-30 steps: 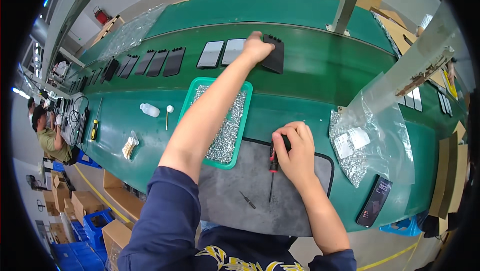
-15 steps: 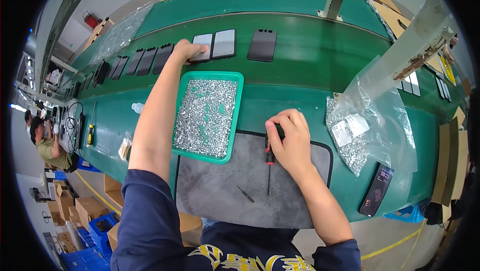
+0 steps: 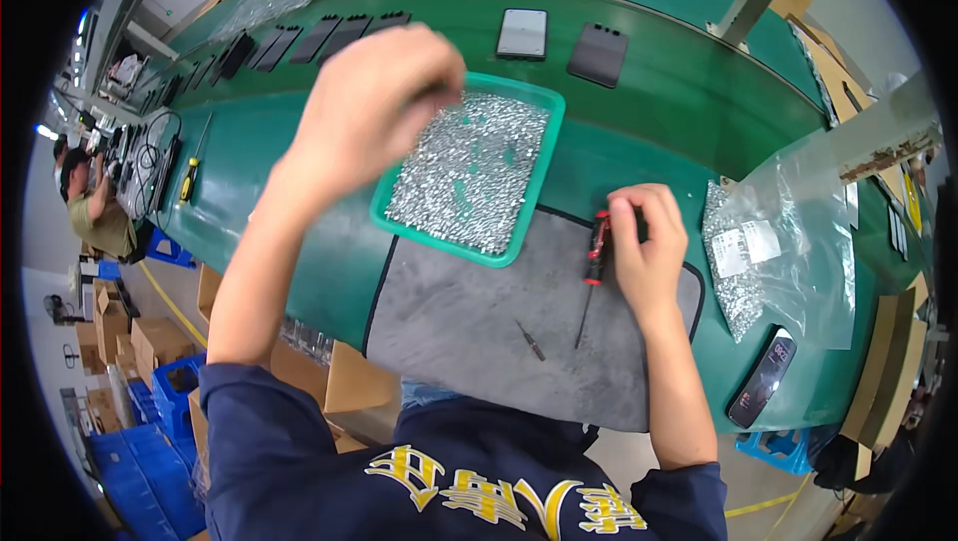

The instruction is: Assembling metal components using screws and then packing the finished items into shipping boxes.

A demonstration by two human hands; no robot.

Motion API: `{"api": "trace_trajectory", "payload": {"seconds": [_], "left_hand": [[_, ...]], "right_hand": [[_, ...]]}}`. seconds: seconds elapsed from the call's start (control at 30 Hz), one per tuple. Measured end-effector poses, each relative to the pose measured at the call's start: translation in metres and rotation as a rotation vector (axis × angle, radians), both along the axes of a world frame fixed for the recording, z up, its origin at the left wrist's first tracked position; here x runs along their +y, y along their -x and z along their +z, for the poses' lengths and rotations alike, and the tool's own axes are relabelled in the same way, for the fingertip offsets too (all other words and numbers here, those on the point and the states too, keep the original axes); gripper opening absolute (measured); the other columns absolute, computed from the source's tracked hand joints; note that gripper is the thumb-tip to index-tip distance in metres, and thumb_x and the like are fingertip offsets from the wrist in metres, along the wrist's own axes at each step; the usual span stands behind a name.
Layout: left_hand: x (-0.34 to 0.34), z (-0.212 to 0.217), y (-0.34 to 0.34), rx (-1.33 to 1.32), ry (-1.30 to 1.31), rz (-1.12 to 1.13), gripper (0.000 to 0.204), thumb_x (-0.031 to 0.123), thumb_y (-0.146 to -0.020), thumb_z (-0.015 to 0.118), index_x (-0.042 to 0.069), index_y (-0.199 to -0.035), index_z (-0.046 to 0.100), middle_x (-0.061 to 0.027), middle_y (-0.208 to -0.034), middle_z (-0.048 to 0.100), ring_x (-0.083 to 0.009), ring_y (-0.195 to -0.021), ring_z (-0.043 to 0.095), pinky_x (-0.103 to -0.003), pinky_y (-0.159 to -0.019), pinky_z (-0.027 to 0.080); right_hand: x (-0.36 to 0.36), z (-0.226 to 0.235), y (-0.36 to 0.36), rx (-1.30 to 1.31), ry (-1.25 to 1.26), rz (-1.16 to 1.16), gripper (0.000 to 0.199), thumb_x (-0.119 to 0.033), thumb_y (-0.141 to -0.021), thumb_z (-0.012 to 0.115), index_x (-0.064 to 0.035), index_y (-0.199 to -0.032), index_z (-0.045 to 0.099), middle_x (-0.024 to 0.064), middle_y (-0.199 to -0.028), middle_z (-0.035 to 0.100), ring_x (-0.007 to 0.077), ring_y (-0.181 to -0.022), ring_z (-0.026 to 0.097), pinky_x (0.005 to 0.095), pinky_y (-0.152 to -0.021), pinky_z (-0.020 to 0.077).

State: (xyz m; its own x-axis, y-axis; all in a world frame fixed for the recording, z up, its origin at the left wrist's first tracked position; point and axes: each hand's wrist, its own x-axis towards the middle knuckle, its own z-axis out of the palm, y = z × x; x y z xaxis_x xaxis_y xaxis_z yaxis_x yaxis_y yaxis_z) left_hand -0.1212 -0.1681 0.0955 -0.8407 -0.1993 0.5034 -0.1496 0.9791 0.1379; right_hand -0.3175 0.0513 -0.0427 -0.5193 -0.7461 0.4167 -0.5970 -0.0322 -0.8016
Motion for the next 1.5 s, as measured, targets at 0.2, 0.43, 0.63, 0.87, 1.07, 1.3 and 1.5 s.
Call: {"api": "trace_trajectory", "payload": {"seconds": [0.2,0.43,0.63,0.87,1.07,1.3,1.5], "left_hand": [[0.086,-0.025,-0.049,0.049,0.330,-0.152,0.012,0.005,-0.077,0.071,0.013,-0.079,0.063,0.0017,-0.095,0.068,-0.0207,-0.089,0.060,-0.040,-0.089,0.047],[0.107,-0.062,-0.054,0.515,-0.317,-0.091,0.024,0.005,-0.078,0.067,0.008,-0.102,0.070,-0.0083,-0.122,0.067,-0.0250,-0.110,0.064,-0.037,-0.099,0.048],[0.180,-0.094,-0.070,1.025,-1.671,0.038,0.036,0.006,-0.086,0.066,0.007,-0.122,0.069,-0.0178,-0.137,0.061,-0.0307,-0.120,0.061,-0.042,-0.106,0.048],[0.168,-0.082,-0.114,0.425,-1.362,0.261,0.037,0.006,-0.095,0.059,0.000,-0.132,0.061,-0.0127,-0.128,0.062,-0.0287,-0.108,0.064,-0.033,-0.092,0.050],[0.174,-0.080,-0.109,-0.223,-0.670,0.300,0.034,0.007,-0.090,0.063,0.001,-0.123,0.066,-0.0104,-0.110,0.065,-0.0299,-0.094,0.065,-0.036,-0.081,0.051],[0.165,-0.082,-0.099,-0.400,-0.572,0.322,0.026,0.008,-0.087,0.066,0.004,-0.112,0.070,-0.0088,-0.103,0.065,-0.0321,-0.091,0.065,-0.038,-0.079,0.052],[0.164,-0.091,-0.092,-0.392,-0.531,0.360,0.025,0.010,-0.087,0.066,0.005,-0.111,0.070,-0.0086,-0.102,0.065,-0.0315,-0.090,0.065,-0.039,-0.078,0.052]], "right_hand": [[0.005,0.048,-0.047,-0.830,0.043,0.484,0.038,-0.028,-0.108,0.049,0.0016,-0.126,0.064,0.0106,-0.116,0.066,0.0154,-0.100,0.059,0.0278,-0.085,0.0470],[0.013,0.055,-0.115,-0.954,-0.239,0.362,0.039,-0.033,-0.109,0.048,0.0007,-0.115,0.066,0.0007,-0.093,0.066,0.0095,-0.082,0.053,0.0230,-0.070,0.0430],[0.002,0.052,-0.134,-0.653,-0.292,0.262,0.035,-0.029,-0.107,0.052,0.0003,-0.100,0.069,0.0073,-0.083,0.068,0.0156,-0.071,0.059,0.0312,-0.063,0.0458],[-0.049,0.067,-0.078,0.352,-0.366,0.371,0.016,-0.014,-0.087,0.068,0.0014,-0.085,0.072,0.0167,-0.080,0.070,0.0363,-0.071,0.065,0.0439,-0.069,0.0518],[-0.097,0.018,-0.051,0.687,-0.160,0.228,0.013,-0.010,-0.083,0.071,0.0037,-0.084,0.071,0.0154,-0.085,0.070,0.0347,-0.078,0.066,0.0422,-0.076,0.0529],[-0.119,0.017,-0.054,0.578,-0.426,0.315,0.013,-0.009,-0.082,0.073,-0.0006,-0.092,0.072,0.0099,-0.091,0.069,0.0300,-0.080,0.064,0.0388,-0.074,0.0516],[-0.111,0.021,-0.052,0.502,-0.271,0.295,0.009,-0.007,-0.082,0.072,0.0010,-0.087,0.071,0.0100,-0.084,0.067,0.0306,-0.077,0.063,0.0397,-0.075,0.0520]]}}
